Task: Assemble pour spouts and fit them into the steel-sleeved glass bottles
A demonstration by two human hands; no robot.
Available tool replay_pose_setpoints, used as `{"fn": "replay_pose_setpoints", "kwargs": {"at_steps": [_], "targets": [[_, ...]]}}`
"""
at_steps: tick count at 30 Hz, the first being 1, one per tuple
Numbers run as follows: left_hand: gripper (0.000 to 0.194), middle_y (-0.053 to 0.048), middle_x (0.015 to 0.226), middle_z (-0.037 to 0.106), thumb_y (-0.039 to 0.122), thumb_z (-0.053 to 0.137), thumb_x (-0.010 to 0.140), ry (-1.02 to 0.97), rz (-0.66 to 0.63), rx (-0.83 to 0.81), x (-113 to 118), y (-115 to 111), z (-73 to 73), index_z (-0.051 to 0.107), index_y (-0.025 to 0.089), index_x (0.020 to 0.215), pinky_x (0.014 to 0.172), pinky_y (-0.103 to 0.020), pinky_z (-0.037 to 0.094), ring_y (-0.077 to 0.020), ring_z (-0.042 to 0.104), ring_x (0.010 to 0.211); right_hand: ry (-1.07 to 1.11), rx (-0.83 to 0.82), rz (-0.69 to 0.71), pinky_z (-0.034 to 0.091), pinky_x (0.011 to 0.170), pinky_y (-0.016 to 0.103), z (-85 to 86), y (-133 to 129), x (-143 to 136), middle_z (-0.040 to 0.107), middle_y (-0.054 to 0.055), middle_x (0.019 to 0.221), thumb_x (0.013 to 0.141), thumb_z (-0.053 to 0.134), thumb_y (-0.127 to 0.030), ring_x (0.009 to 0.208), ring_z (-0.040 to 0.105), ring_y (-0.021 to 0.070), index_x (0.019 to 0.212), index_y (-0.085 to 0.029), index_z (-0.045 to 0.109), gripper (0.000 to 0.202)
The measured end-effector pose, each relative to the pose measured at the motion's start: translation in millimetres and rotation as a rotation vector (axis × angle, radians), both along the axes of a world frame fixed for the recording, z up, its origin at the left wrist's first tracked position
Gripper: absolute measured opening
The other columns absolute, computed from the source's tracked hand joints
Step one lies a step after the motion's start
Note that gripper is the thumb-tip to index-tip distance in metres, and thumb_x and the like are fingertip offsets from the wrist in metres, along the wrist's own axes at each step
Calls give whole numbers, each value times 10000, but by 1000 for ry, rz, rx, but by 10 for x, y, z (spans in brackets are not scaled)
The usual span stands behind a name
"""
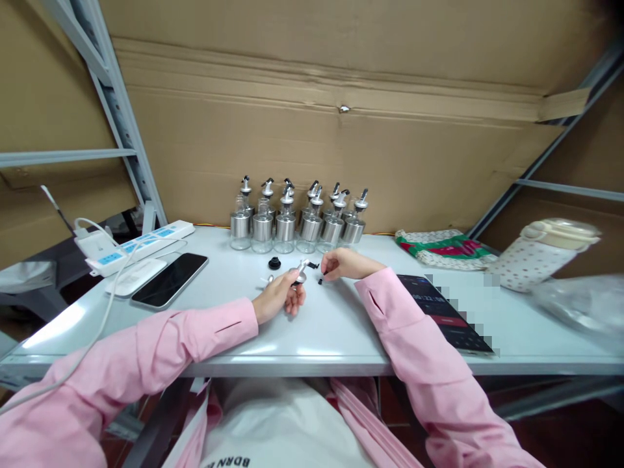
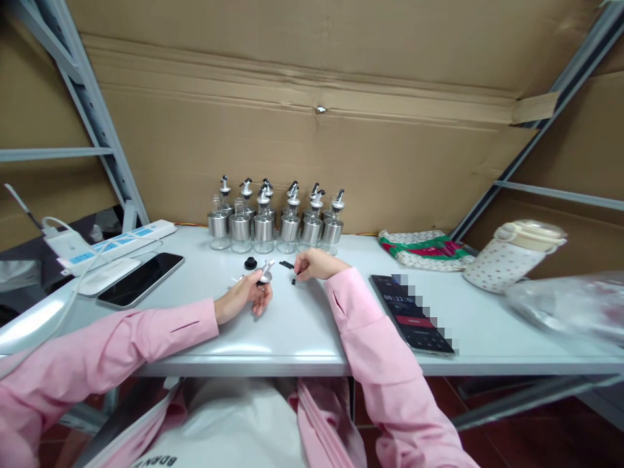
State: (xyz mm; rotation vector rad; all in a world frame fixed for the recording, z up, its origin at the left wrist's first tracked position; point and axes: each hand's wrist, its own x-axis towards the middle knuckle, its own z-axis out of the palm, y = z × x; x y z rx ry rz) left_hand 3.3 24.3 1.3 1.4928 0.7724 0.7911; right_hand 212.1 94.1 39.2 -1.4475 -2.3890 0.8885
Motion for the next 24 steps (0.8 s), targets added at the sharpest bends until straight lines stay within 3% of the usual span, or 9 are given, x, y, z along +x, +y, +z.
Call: {"fn": "replay_pose_setpoints", "kwargs": {"at_steps": [16,24], "targets": [[486,35,502,482,661,308,741,9,2,8,1,-4,10,361,179,723,402,-192,312,-78,458,371,-65,-79,90,377,521,212,-63,-25,-72,552,-41,528,577,679,-305,480,476,75,728,-143,628,227],[505,33,506,486,679,313,727,17,4,2,-1,2,12,360,176,717,404,-190,317,-71,458,373,-32,-119,75,406,542,218,-42,-70,-122,561,-28,523,611,669,-317,487,513,87,713,-142,607,212]]}}
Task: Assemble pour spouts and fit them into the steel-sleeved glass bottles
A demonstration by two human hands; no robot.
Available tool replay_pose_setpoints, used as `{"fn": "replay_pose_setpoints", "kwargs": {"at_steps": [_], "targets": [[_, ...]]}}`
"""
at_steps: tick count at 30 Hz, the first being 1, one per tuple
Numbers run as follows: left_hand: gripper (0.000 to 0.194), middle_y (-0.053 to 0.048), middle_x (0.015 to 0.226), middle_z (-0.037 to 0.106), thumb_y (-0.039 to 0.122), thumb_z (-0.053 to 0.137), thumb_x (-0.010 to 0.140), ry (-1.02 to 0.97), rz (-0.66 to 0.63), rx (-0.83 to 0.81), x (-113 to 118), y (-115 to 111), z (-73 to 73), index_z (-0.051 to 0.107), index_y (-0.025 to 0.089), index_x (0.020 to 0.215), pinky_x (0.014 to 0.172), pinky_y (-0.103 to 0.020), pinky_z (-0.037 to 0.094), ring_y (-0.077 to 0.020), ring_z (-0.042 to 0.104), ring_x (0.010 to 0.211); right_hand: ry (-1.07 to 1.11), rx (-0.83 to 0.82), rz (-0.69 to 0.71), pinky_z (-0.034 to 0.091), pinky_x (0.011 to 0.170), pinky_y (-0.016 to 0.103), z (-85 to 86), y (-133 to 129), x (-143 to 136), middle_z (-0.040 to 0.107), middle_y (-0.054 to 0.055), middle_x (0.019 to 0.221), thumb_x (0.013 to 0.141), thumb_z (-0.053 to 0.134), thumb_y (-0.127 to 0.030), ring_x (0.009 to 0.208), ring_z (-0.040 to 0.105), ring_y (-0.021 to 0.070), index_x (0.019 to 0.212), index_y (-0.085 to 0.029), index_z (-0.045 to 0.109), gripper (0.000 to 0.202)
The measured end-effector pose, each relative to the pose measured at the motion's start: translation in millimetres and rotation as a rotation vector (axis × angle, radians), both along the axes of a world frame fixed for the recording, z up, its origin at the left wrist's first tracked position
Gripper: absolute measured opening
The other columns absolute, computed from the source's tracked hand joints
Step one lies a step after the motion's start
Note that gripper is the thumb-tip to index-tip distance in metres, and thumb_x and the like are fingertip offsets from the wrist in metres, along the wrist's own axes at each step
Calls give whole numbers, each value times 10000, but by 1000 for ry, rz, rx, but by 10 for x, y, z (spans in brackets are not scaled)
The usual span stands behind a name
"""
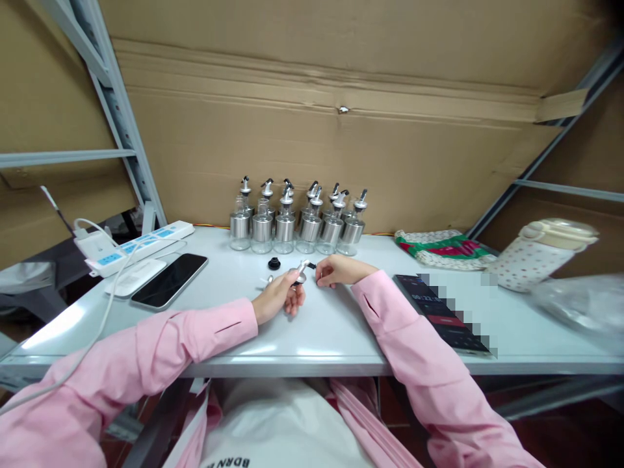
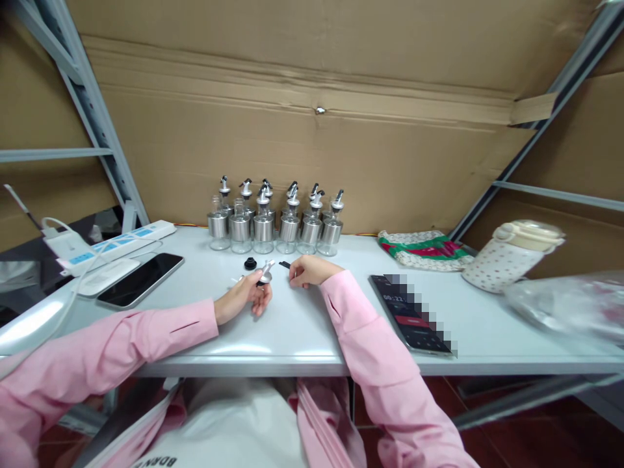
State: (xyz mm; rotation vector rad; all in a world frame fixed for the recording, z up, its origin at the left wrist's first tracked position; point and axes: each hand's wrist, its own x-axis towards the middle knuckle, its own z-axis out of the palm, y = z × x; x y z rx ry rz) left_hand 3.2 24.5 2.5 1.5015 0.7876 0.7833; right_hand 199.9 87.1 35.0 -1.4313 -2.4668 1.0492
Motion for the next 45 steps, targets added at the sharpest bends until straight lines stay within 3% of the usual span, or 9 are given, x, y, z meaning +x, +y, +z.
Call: {"fn": "replay_pose_setpoints", "kwargs": {"at_steps": [5,9,13,21,29,36,39,45], "targets": [[536,32,516,492,703,309,728,-23,0,-4,0,6,-22,373,171,719,398,-189,315,-70,465,373,14,34,-42,398,528,230,35,-11,21,579,-12,542,657,642,-450,473,511,92,739,-137,597,327],[594,30,518,495,751,282,723,-26,-3,15,3,8,-39,383,166,719,396,-185,320,-64,465,370,288,75,-39,406,566,234,123,-58,1,578,0,608,721,555,-542,511,496,74,742,-125,576,418],[655,28,535,513,800,304,672,-34,4,26,4,22,-74,404,160,767,378,-180,316,-65,470,368,549,-68,102,419,598,244,166,-114,-67,599,7,678,704,616,-499,579,524,82,852,-129,565,402],[625,37,486,513,762,438,648,-18,24,57,11,30,-96,438,150,771,370,-179,311,-66,449,352,531,-154,229,400,609,236,197,-188,-93,587,-3,659,730,621,-434,608,522,82,802,-127,573,319],[466,32,552,523,614,409,792,27,65,268,-15,-32,-101,451,152,749,411,-180,331,-57,466,392,499,97,154,322,550,228,236,-284,-200,471,-26,538,752,553,-500,532,412,73,578,-135,514,407],[367,36,562,485,495,328,859,115,129,347,-1,-111,137,425,171,718,453,-210,343,-75,454,415,591,178,28,158,453,236,229,-309,-288,241,-71,451,765,457,-593,436,188,40,484,-178,317,520],[346,41,513,449,442,305,883,258,181,530,-75,-53,256,409,186,675,518,-232,338,-94,426,440,658,146,8,131,440,238,205,-301,-335,199,-80,428,745,457,-628,415,153,31,465,-194,251,556],[394,-37,668,487,528,401,847,579,257,1138,-272,260,387,457,180,672,675,-306,325,-176,464,630,712,174,-65,135,419,236,140,-284,-408,166,-82,396,767,403,-655,385,152,35,457,-214,201,575]]}}
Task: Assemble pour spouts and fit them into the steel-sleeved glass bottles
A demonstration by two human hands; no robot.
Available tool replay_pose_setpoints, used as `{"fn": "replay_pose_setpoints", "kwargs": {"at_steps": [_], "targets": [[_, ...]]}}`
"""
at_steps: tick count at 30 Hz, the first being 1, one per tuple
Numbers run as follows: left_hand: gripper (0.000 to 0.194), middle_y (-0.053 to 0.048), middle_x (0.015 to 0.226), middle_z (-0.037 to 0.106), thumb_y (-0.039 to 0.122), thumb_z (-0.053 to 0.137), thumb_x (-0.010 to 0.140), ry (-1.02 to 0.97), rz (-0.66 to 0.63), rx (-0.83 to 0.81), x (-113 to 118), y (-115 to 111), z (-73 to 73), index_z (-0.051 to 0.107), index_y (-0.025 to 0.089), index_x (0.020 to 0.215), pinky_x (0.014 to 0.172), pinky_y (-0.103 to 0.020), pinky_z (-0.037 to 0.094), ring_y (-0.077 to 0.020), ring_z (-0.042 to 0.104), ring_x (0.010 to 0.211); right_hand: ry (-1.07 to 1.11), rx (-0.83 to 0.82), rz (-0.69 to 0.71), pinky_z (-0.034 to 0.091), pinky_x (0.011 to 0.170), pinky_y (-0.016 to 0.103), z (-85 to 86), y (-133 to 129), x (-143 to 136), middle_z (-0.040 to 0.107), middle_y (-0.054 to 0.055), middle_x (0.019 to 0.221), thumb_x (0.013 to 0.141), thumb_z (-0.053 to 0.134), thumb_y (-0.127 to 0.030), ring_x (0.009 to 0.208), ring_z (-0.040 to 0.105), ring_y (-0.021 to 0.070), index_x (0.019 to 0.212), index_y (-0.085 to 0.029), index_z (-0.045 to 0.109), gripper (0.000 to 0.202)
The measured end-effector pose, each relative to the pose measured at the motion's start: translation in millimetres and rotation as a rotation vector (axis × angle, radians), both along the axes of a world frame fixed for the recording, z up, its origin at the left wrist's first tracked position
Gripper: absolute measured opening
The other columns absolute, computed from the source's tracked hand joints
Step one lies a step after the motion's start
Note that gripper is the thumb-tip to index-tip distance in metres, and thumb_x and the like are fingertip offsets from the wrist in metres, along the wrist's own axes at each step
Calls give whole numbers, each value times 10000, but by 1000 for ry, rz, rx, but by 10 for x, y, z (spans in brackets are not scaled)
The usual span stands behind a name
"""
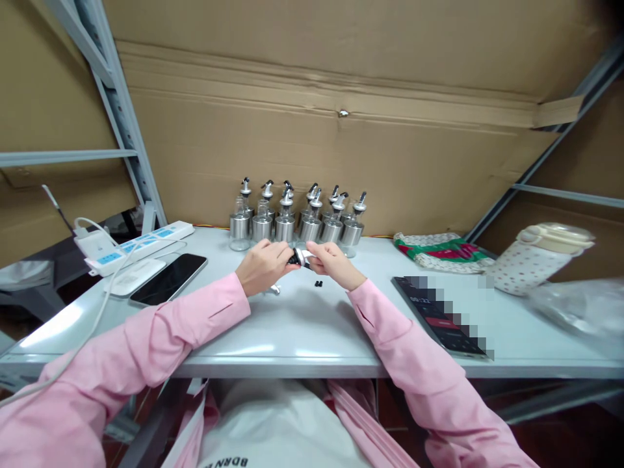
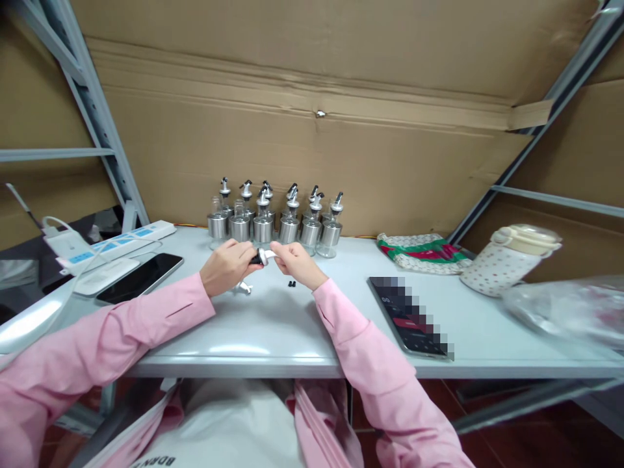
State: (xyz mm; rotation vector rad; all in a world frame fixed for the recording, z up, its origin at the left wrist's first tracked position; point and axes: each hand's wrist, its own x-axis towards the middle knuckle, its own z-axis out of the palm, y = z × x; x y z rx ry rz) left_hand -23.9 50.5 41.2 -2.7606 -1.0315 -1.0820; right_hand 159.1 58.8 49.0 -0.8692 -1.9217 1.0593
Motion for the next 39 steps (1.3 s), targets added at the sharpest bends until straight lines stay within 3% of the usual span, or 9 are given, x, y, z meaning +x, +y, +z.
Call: {"fn": "replay_pose_setpoints", "kwargs": {"at_steps": [4,9,13,17,21,27,34,39], "targets": [[420,-89,830,554,461,251,918,134,82,183,-86,105,-15,520,146,845,686,-314,316,-193,490,708,-48,149,-59,305,499,234,-48,-1,-42,350,-34,450,838,316,-604,451,333,72,493,-185,344,544],[416,-75,842,558,443,215,920,43,67,124,-143,120,-74,500,140,937,710,-311,340,-177,487,689,-161,506,-206,399,672,251,-114,-2,-79,539,25,712,901,307,-476,671,502,127,778,-172,503,381],[363,-10,706,515,474,254,902,-206,6,-161,-91,90,-92,455,177,839,674,-277,364,-145,480,627,-313,882,-315,409,726,290,-138,26,-105,576,85,865,923,317,-374,791,529,173,901,-172,527,292],[416,45,596,437,574,233,872,-542,-186,-557,-6,66,-101,366,194,766,544,-227,384,-100,455,511,-378,1081,-339,408,720,281,-98,49,-163,597,97,872,936,306,-329,821,545,172,901,-161,542,292],[471,66,515,370,629,271,836,-653,-176,-609,-18,99,-77,364,188,702,468,-206,360,-75,399,430,-447,1204,-344,391,671,266,-57,82,-216,626,90,851,923,358,-350,766,563,154,882,-150,556,285],[470,81,434,307,619,388,798,-653,-145,-642,-72,127,1,349,186,620,365,-185,270,-55,322,349,-516,1338,-362,366,683,287,-14,80,-224,662,80,896,915,411,-305,793,574,155,924,-152,567,219],[461,89,354,218,430,270,904,-800,-56,-1164,13,97,44,278,191,509,317,-164,217,-39,229,273,-499,1449,-276,360,673,298,30,23,-198,665,67,891,887,470,-258,773,548,158,927,-162,585,156],[457,92,361,194,389,250,919,-868,-48,-1301,24,49,30,247,193,507,299,-149,200,-35,203,276,-486,1471,-254,349,660,292,-7,46,-150,661,69,887,881,484,-272,782,539,159,955,-146,588,179]]}}
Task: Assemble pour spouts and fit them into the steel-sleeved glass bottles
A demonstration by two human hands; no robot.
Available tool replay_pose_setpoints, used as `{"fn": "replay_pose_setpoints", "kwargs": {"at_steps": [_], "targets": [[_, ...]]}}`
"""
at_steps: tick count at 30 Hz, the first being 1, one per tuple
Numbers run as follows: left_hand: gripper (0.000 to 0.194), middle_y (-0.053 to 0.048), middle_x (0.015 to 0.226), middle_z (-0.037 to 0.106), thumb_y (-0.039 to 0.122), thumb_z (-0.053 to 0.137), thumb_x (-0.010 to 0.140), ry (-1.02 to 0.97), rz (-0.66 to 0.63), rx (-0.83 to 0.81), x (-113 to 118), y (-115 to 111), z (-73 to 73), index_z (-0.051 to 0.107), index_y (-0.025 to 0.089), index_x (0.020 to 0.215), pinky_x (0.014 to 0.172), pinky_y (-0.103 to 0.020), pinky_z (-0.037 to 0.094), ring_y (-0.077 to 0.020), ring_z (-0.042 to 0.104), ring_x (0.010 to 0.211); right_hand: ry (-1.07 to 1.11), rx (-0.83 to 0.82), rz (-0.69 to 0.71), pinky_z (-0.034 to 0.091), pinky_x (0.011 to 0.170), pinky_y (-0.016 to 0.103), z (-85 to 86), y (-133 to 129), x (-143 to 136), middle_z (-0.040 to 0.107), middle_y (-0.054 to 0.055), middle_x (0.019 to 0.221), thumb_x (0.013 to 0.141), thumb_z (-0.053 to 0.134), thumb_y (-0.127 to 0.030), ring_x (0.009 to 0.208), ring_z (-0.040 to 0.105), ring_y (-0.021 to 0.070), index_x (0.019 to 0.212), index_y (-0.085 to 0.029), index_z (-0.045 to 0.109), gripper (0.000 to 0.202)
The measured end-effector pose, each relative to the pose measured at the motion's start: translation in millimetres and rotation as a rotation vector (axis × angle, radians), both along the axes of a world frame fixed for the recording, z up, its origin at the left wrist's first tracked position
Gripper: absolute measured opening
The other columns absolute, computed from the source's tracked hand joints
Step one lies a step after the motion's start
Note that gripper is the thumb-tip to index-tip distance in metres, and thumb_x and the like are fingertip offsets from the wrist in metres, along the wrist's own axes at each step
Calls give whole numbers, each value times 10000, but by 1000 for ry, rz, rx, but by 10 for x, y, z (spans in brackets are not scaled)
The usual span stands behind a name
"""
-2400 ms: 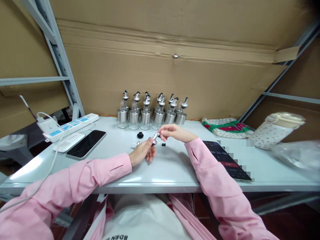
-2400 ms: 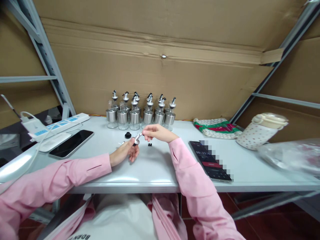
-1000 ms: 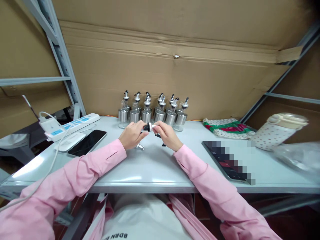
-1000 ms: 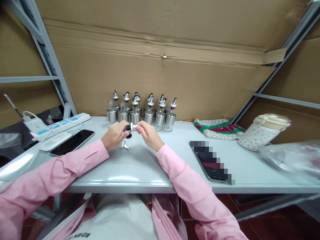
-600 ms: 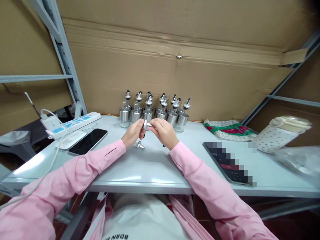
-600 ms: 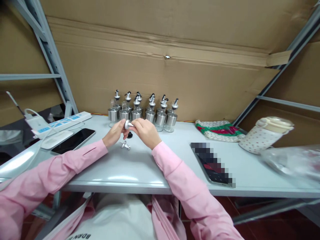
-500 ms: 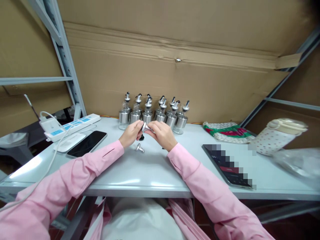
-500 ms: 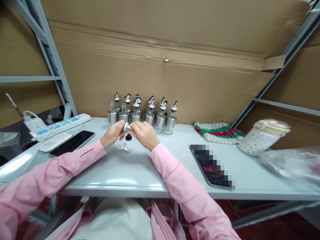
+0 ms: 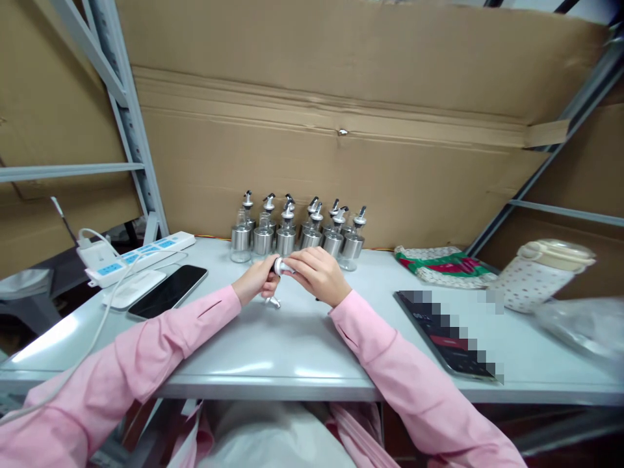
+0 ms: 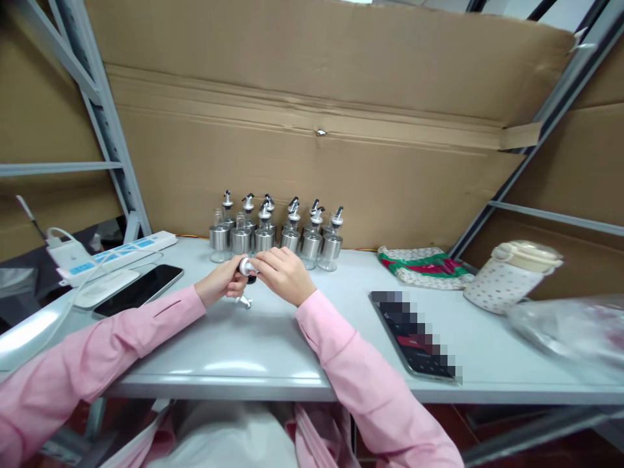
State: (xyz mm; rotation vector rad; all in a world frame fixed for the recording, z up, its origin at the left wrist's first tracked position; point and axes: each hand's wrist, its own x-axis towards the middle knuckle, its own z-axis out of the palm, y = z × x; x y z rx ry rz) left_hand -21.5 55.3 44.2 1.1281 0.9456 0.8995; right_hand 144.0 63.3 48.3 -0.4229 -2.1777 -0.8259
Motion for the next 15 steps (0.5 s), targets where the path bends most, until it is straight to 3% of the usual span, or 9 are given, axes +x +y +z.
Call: {"fn": "replay_pose_setpoints", "kwargs": {"at_steps": [8,15], "targets": [[465,88,492,269,543,537,763,-156,52,85,140,-25,-12,343,159,586,347,-93,137,3,214,376,37,39,-179,270,723,328,-1,21,46,639,48,802,904,428,-314,759,494,157,834,-159,567,219],[473,78,507,254,593,369,816,98,16,401,85,38,-12,374,161,623,393,-160,169,-34,217,408,127,-3,-276,207,693,344,42,-47,-21,547,15,599,907,371,-378,627,411,131,625,-158,490,377]]}}
